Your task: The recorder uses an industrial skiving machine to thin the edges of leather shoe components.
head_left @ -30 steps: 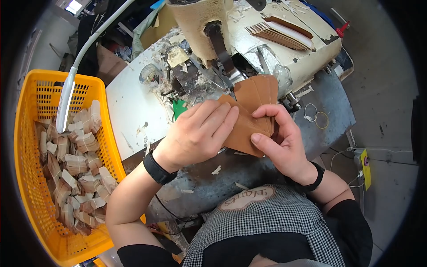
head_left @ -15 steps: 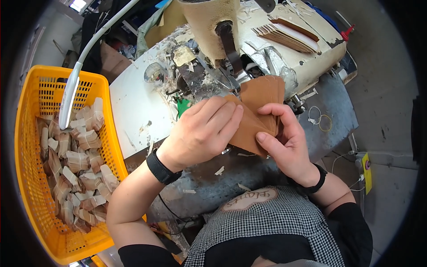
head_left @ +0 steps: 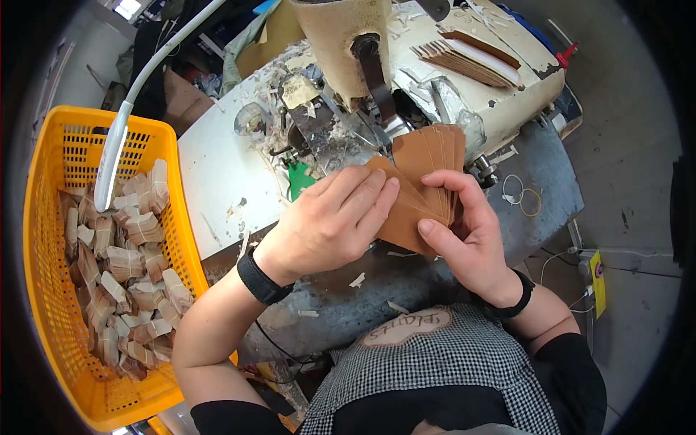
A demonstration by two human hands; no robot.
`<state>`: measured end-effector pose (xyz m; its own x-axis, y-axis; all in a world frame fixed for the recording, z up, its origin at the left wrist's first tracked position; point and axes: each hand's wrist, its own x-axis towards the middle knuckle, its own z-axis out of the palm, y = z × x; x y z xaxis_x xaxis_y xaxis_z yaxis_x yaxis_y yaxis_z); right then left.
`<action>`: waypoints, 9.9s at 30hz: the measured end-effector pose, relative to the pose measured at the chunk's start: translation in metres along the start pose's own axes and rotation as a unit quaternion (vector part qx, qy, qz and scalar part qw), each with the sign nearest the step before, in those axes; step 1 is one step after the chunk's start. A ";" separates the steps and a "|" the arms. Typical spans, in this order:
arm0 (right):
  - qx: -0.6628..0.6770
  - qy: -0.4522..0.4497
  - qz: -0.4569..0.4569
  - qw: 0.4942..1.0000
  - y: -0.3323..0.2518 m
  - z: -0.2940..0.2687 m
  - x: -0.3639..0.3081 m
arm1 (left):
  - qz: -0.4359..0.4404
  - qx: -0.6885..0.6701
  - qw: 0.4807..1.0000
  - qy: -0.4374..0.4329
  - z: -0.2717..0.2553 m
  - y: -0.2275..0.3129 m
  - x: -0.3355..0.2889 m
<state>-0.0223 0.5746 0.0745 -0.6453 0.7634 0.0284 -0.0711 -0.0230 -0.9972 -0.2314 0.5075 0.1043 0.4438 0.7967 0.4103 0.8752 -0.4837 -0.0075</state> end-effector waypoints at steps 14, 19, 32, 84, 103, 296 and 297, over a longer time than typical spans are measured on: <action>-0.033 0.017 -0.023 0.999 0.001 0.002 0.001 | 0.022 0.027 0.999 -0.003 -0.004 -0.003 0.002; -0.039 0.012 -0.038 0.998 0.003 0.001 0.000 | 0.010 0.020 1.000 0.002 0.003 -0.001 -0.004; -0.064 0.015 -0.048 0.997 0.006 0.000 0.003 | 0.003 0.011 1.000 0.012 0.006 0.000 -0.009; -0.135 0.065 -0.126 0.981 0.011 -0.005 0.012 | -0.035 -0.022 0.997 0.062 0.003 -0.002 0.009; -0.375 -0.212 -0.218 0.875 0.054 -0.070 -0.059 | -0.101 -0.165 0.977 -0.093 0.062 0.104 -0.005; -0.367 -0.140 -0.476 0.787 0.000 -0.064 0.110 | -0.488 -0.592 0.638 -0.067 -0.028 -0.017 -0.025; -0.367 -0.141 -0.475 0.787 -0.001 -0.063 0.107 | -0.488 -0.593 0.637 -0.066 -0.027 -0.019 -0.029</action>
<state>-0.0434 0.6973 0.0744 -0.7167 0.0342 0.6965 -0.2316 0.9304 -0.2840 -0.2664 0.4835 0.1169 -0.1195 0.9131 -0.3897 0.0206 0.3948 0.9186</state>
